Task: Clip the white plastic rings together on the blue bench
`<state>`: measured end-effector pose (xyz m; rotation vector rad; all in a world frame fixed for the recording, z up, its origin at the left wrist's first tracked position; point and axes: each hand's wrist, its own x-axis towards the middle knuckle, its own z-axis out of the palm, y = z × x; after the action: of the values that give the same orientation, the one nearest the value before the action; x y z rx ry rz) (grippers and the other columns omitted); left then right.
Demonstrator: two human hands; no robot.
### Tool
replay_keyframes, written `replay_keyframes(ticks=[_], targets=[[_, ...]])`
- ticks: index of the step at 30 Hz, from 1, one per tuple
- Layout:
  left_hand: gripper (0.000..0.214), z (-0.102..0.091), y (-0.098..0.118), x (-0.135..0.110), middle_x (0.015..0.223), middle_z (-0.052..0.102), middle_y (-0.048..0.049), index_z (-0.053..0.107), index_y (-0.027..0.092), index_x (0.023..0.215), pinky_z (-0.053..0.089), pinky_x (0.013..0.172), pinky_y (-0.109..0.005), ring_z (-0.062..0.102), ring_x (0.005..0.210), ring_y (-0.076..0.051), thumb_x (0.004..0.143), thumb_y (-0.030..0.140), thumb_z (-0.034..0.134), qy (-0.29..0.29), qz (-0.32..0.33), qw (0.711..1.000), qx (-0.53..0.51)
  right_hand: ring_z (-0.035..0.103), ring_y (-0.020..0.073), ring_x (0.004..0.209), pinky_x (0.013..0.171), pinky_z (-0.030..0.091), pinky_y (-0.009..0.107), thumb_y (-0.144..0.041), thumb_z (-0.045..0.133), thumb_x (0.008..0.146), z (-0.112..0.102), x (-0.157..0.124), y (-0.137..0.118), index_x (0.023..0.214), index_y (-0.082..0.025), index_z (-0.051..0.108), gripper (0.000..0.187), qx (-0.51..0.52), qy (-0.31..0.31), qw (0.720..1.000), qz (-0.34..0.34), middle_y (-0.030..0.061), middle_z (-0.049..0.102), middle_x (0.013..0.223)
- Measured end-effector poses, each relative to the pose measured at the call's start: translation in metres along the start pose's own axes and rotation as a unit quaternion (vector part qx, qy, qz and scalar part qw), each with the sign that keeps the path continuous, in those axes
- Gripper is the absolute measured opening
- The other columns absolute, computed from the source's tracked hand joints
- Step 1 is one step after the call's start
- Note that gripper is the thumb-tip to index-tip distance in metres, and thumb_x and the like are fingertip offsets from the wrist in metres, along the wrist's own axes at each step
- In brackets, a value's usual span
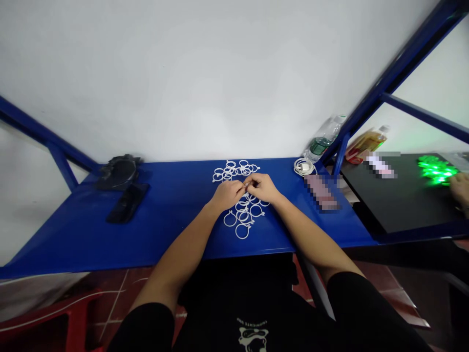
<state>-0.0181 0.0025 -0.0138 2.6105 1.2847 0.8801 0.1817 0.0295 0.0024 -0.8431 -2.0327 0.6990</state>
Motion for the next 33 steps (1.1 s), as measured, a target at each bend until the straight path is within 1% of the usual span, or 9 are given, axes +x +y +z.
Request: replay_keyframes(ticks=[4, 8, 11, 16, 21, 24, 28, 30, 33], targets=[[0.036, 0.001, 0.000, 0.000, 0.070, 0.063, -0.0022, 0.061, 0.019, 0.070, 0.037, 0.065, -0.030, 0.056, 0.065, -0.015, 0.103, 0.035, 0.055, 0.019, 0.007, 1.000, -0.008, 0.062, 0.0139, 0.069, 0.066, 0.046, 0.025, -0.010, 0.055, 0.073, 0.004, 0.001, 0.000, 0.079, -0.019, 0.072, 0.020, 0.003, 0.032, 0.998, -0.048, 0.0003, 0.069, 0.076], [0.043, -0.005, -0.003, -0.001, 0.067, 0.061, -0.0004, 0.060, 0.019, 0.067, 0.038, 0.065, -0.030, 0.054, 0.063, -0.014, 0.102, 0.044, 0.059, 0.051, -0.004, 0.998, -0.024, 0.063, 0.0145, 0.072, 0.070, 0.050, 0.027, -0.007, 0.053, 0.073, -0.006, 0.002, 0.010, 0.107, -0.020, 0.076, 0.043, -0.002, 0.022, 0.999, -0.049, 0.0035, 0.075, 0.098], [0.046, -0.010, -0.004, -0.002, 0.066, 0.061, -0.0001, 0.060, 0.020, 0.063, 0.040, 0.065, -0.030, 0.054, 0.063, -0.014, 0.099, 0.049, 0.063, 0.057, -0.014, 0.998, -0.030, 0.066, 0.0175, 0.082, 0.079, 0.053, 0.031, -0.004, 0.053, 0.076, -0.021, 0.003, 0.026, 0.116, -0.020, 0.076, 0.048, -0.096, 0.023, 0.995, -0.010, 0.0071, 0.076, 0.110], [0.045, -0.014, 0.004, -0.003, 0.067, 0.064, 0.0002, 0.065, 0.021, 0.065, 0.044, 0.065, -0.030, 0.058, 0.063, -0.013, 0.094, 0.056, 0.067, -0.011, 0.004, 0.998, -0.059, 0.067, 0.0203, 0.090, 0.084, 0.052, 0.032, -0.012, 0.064, 0.085, -0.036, 0.003, 0.047, 0.113, -0.018, 0.077, 0.031, -0.181, -0.068, 0.979, 0.057, 0.0080, 0.076, 0.108], [0.037, -0.014, 0.003, -0.001, 0.077, 0.070, -0.0021, 0.073, 0.022, 0.078, 0.048, 0.072, -0.031, 0.063, 0.072, -0.015, 0.099, 0.049, 0.062, 0.020, -0.045, 0.998, -0.043, 0.067, 0.0198, 0.092, 0.082, 0.050, 0.029, -0.019, 0.071, 0.089, -0.028, 0.003, 0.047, 0.130, -0.021, 0.071, 0.042, -0.218, -0.104, 0.968, 0.061, 0.0078, 0.074, 0.110], [0.030, -0.014, -0.002, 0.000, 0.081, 0.071, -0.0023, 0.075, 0.022, 0.082, 0.048, 0.075, -0.031, 0.063, 0.075, -0.016, 0.100, 0.043, 0.062, 0.046, -0.080, 0.995, -0.039, 0.067, 0.0198, 0.088, 0.077, 0.048, 0.027, -0.018, 0.068, 0.091, -0.025, 0.004, 0.042, 0.120, -0.021, 0.076, 0.030, -0.256, -0.124, 0.956, 0.076, 0.0084, 0.076, 0.104], [0.024, -0.020, -0.015, 0.000, 0.084, 0.072, -0.0039, 0.075, 0.021, 0.087, 0.048, 0.075, -0.031, 0.063, 0.076, -0.017, 0.099, 0.038, 0.062, 0.116, -0.149, 0.982, -0.029, 0.066, 0.0194, 0.079, 0.069, 0.044, 0.026, -0.016, 0.067, 0.086, -0.030, 0.004, 0.033, 0.098, -0.021, 0.077, 0.017, -0.271, -0.128, 0.947, 0.114, 0.0049, 0.077, 0.091], [0.023, -0.026, -0.027, -0.002, 0.086, 0.072, -0.0048, 0.076, 0.021, 0.088, 0.049, 0.075, -0.032, 0.064, 0.077, -0.018, 0.098, 0.038, 0.063, 0.141, -0.183, 0.973, -0.019, 0.066, 0.0190, 0.076, 0.066, 0.042, 0.026, -0.017, 0.066, 0.085, -0.032, 0.004, 0.032, 0.093, -0.021, 0.075, 0.013, -0.257, -0.115, 0.952, 0.121, 0.0039, 0.077, 0.087], [0.020, -0.035, -0.047, -0.006, 0.089, 0.073, -0.0057, 0.077, 0.022, 0.090, 0.050, 0.077, -0.033, 0.065, 0.081, -0.020, 0.095, 0.038, 0.066, 0.150, -0.231, 0.961, -0.010, 0.066, 0.0178, 0.072, 0.066, 0.044, 0.026, -0.018, 0.064, 0.086, -0.034, 0.004, 0.034, 0.099, -0.019, 0.073, 0.016, -0.191, -0.067, 0.973, 0.112, 0.0032, 0.077, 0.086]])
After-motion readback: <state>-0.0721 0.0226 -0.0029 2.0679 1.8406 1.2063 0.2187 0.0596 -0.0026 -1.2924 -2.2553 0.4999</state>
